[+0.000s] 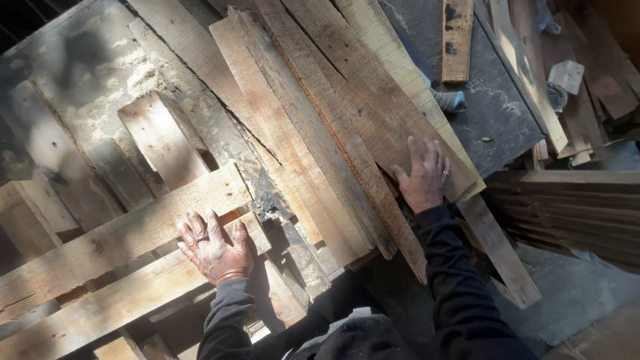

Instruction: The person disassembles a wooden pallet on a work table, prying boards loose with a claw hammer and pulling out nails by hand. They stack the removed boards on a pile of scrap lumber and retrieve nails from a tray.

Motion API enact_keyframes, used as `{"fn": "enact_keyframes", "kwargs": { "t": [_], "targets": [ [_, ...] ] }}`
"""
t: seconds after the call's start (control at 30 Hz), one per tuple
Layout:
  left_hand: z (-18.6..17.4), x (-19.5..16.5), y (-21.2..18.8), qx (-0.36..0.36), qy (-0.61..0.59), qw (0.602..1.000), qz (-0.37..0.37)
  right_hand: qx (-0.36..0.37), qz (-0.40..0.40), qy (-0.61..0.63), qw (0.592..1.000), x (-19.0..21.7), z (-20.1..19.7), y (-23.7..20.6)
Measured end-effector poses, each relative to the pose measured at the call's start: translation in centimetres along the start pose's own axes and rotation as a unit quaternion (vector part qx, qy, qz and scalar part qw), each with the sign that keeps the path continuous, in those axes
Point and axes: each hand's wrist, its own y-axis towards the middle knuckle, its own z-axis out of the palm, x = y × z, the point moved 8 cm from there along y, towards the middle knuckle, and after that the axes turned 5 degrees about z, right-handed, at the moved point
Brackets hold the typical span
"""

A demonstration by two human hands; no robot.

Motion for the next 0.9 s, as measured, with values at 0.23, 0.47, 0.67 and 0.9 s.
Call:
{"fn": "enact_keyframes", "kwargs": {
  "t": [0.23,0.47,0.67,0.9],
  "targets": [
    [0.0,-0.6,1.3,-0.01,0.043,0.999,0.012,0.175,0.038,0.096,0.979,2.2,-0.8,3.7],
    [-0.4,-0.2,3.0,-0.001,0.04,0.999,-0.011,0.114,-0.011,0.114,0.987,10.5,-2.0,-0.3],
    [-0.6,-0.5,3.1,0.002,0.041,0.999,-0.002,0.097,-0.03,0.19,0.977,8.0,-0.6,-0.1],
    [-0.6,-0.1,3.1,0.041,0.039,0.998,-0.028,0.297,0.206,0.262,0.895,0.9,-0.4,4.6]
  ]
}}
